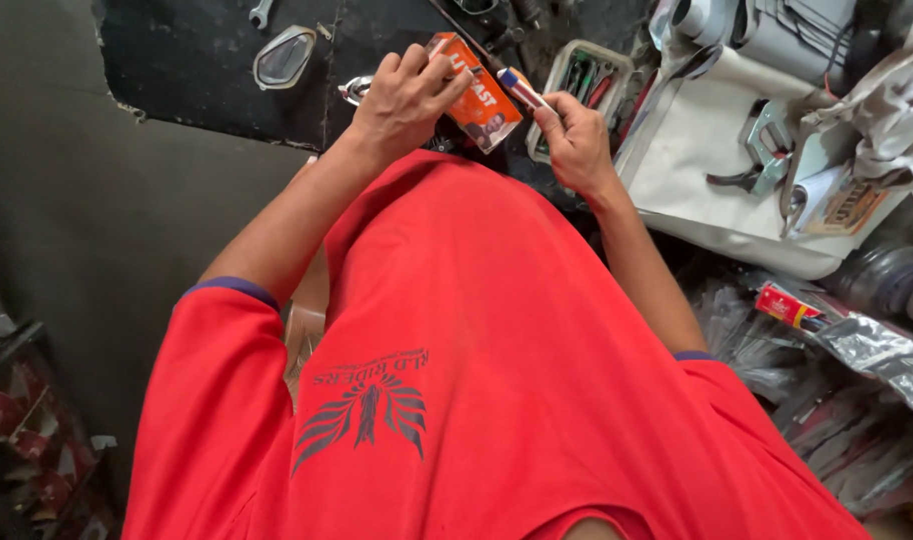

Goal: Repairing and rewiring a motorcycle turn signal indicator at a workbench.

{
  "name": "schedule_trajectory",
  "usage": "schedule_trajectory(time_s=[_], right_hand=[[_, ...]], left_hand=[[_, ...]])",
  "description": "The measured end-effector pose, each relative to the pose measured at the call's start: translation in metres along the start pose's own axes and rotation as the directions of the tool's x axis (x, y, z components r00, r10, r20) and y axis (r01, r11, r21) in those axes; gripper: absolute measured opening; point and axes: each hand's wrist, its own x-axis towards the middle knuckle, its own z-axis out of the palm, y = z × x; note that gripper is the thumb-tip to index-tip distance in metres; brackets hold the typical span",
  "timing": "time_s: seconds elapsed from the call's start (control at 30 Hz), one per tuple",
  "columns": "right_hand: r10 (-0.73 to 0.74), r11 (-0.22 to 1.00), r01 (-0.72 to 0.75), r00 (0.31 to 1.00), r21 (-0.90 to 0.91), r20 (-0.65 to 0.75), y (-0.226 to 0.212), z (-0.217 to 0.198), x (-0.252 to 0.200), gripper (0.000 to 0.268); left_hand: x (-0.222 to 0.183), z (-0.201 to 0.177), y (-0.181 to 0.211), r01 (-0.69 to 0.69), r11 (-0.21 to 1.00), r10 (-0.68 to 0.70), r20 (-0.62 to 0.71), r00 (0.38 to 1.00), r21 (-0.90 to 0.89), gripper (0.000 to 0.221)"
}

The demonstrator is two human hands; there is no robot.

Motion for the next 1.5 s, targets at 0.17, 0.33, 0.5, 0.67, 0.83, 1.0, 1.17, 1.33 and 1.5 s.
schedule_trajectory(time_s=[0.17,0.33,0.5,0.67,0.83,1.0,1.17,1.33,1.5], right_hand=[[0.072,0.997,-0.071,0.997,0.027,-0.026,0.002,0.002,0.009,0.023],[0.047,0.998,-0.045,0.998,0.051,-0.034,0.012,0.005,0.009,0.022],[0.027,0.996,-0.025,0.999,0.084,-0.023,0.011,0.004,0.013,0.021],[-0.020,0.999,0.018,0.998,-0.047,-0.052,0.005,-0.005,0.017,0.020],[-0.154,0.976,0.149,0.988,-0.157,-0.018,-0.005,-0.015,0.028,0.019],[-0.436,0.778,0.432,0.894,-0.457,0.103,-0.008,-0.021,0.035,0.019],[-0.232,0.917,0.250,0.968,-0.312,0.092,-0.009,-0.019,0.033,0.019],[-0.230,0.933,0.241,0.970,-0.266,0.075,0.000,-0.012,0.026,0.019],[-0.233,0.950,0.232,0.972,-0.210,0.024,-0.015,-0.005,0.022,0.018]], left_hand=[[0.003,0.001,-0.003,-0.019,1.000,0.019,0.033,0.999,-0.011,0.054],[0.012,0.000,-0.002,-0.018,1.000,0.018,0.027,0.999,0.005,0.060],[0.013,0.002,-0.003,-0.032,0.999,0.032,-0.016,0.999,-0.019,0.050],[0.008,0.001,-0.009,-0.040,0.998,0.039,-0.024,0.999,-0.056,0.041],[0.014,0.005,-0.017,-0.035,0.996,0.030,-0.062,0.998,-0.084,0.015],[0.020,0.005,-0.027,-0.100,0.986,0.092,-0.066,0.994,-0.130,0.008],[0.019,0.009,-0.028,-0.086,0.978,0.068,-0.100,0.993,-0.191,0.009],[0.024,0.004,-0.030,-0.075,0.972,0.062,-0.068,0.996,-0.223,0.007],[0.027,0.000,-0.033,-0.080,0.953,0.059,-0.081,0.995,-0.292,0.012]])
